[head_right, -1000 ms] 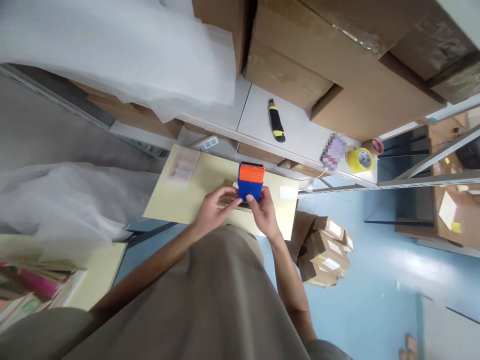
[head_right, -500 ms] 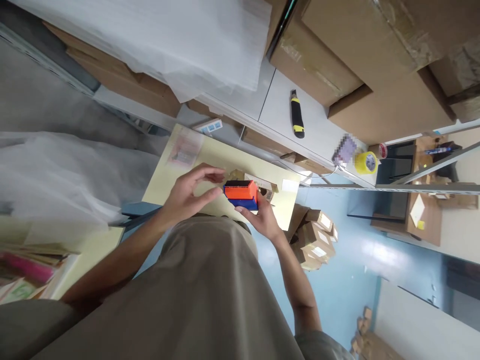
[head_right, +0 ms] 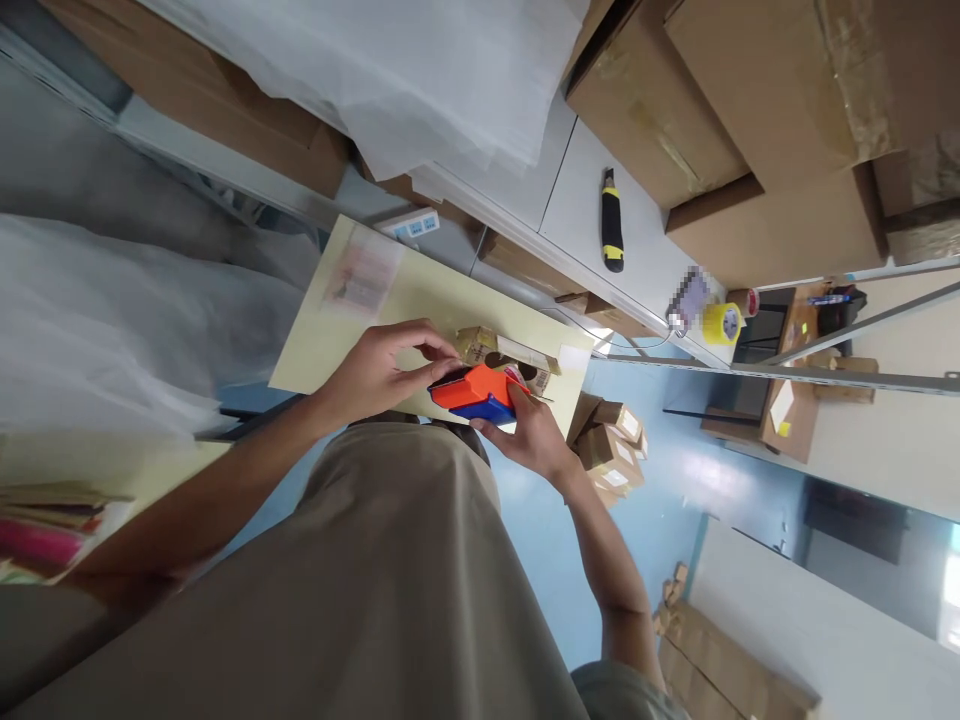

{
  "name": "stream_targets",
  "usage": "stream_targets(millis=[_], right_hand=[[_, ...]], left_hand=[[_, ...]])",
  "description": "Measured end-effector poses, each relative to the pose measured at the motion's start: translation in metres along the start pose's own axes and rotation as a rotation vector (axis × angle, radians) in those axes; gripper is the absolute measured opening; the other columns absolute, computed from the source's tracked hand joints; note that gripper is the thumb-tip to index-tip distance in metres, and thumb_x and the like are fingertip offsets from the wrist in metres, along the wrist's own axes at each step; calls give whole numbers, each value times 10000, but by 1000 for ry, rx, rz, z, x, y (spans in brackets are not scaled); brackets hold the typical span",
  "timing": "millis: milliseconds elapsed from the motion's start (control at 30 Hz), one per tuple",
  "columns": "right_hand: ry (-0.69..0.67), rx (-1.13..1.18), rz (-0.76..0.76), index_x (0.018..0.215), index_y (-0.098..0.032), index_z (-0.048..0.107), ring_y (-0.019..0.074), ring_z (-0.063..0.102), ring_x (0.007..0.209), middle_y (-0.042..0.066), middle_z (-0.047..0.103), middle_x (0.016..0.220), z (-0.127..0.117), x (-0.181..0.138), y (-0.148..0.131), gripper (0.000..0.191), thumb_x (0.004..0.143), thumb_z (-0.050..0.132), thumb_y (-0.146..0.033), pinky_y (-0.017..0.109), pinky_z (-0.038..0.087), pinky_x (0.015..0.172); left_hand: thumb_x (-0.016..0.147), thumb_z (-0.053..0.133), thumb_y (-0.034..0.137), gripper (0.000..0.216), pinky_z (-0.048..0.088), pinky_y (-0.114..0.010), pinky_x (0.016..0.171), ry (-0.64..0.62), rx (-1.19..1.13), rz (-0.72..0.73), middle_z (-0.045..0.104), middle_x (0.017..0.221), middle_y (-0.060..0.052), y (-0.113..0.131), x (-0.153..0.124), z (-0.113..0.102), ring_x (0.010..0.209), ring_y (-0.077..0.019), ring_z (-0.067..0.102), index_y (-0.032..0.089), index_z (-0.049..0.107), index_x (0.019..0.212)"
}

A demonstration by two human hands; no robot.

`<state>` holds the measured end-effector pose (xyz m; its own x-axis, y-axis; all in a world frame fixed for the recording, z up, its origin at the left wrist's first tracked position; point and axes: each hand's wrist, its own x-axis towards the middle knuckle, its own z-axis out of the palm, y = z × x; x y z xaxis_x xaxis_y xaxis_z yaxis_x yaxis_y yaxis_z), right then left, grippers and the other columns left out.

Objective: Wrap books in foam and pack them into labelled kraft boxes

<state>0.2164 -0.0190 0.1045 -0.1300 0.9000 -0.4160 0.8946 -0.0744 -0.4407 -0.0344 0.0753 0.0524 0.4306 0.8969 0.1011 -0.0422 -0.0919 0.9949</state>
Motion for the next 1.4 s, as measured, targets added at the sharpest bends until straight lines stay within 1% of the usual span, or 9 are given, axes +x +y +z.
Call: stream_targets(millis=[200, 333, 533, 633, 733, 867, 1000, 1167, 1400], right_hand=[[-7, -194, 79, 1446, -154, 593, 354, 798, 913, 137, 802, 981, 12, 0, -11, 634, 1088, 573, -676, 370, 574, 761], [-90, -221, 169, 1495, -167, 571, 334, 808, 907, 118, 822, 984, 10, -3, -25, 614, 1111, 542, -645, 333, 541, 739], [-332, -174, 405, 1045, -219, 737, 263, 770, 754, 78, 808, 854, -53, -16, -17, 504, 1063, 572, -695, 311, 498, 640], [-316, -95, 447, 935, -228, 726, 230, 741, 676, 46, 780, 774, -89, -13, -13, 556, 1001, 601, -766, 303, 495, 587], [-266, -56, 505, 861, -228, 703, 206, 699, 585, 29, 743, 680, -107, 7, -23, 586, 953, 632, -802, 302, 482, 535], [-232, -155, 456, 762, -224, 669, 182, 673, 565, 32, 724, 647, -105, 43, -43, 584, 960, 648, -773, 299, 460, 542], [-236, -250, 422, 730, -225, 653, 171, 660, 565, 26, 713, 642, -93, 68, -54, 585, 976, 655, -756, 301, 438, 560], [-278, -290, 453, 742, -227, 653, 171, 657, 554, 15, 697, 609, -83, 79, -57, 567, 1007, 653, -728, 305, 434, 590], [-245, -433, 396, 753, -224, 664, 197, 670, 677, 58, 732, 735, -76, 82, -50, 579, 1009, 642, -743, 318, 411, 627]], left_hand=[[1011, 703, 433, 236, 603, -295, 819, 98, 15, -87, 791, 932, -34, -22, -12, 4, 851, -176, 723, 218, 779, 951], [988, 715, 437, 235, 583, -288, 783, 139, -12, -195, 799, 921, -30, -44, -21, 9, 845, -182, 724, 217, 778, 935], [893, 774, 632, 442, 546, -291, 683, 373, -156, -412, 788, 867, -58, -114, -23, 2, 763, -185, 681, 192, 779, 932], [789, 853, 678, 512, 523, -293, 660, 330, -284, -470, 778, 848, -69, -151, -16, 11, 747, -184, 661, 183, 777, 893], [725, 880, 699, 549, 500, -296, 637, 331, -412, -496, 756, 822, -65, -181, -6, 35, 704, -167, 619, 180, 770, 867], [742, 862, 639, 472, 492, -292, 665, 378, -467, -546, 712, 753, -35, -210, -1, 69, 713, -167, 607, 191, 750, 838], [823, 777, 526, 334, 523, -301, 746, 393, -424, -592, 764, 858, -56, -228, -4, 87, 842, -200, 671, 199, 758, 891], [854, 711, 423, 242, 525, -322, 774, 390, -360, -619, 766, 851, -55, -242, -5, 99, 831, -212, 678, 194, 763, 912], [893, 702, 434, 237, 543, -344, 811, 393, -288, -573, 781, 914, -76, -255, -3, 118, 840, -226, 704, 205, 752, 930]])
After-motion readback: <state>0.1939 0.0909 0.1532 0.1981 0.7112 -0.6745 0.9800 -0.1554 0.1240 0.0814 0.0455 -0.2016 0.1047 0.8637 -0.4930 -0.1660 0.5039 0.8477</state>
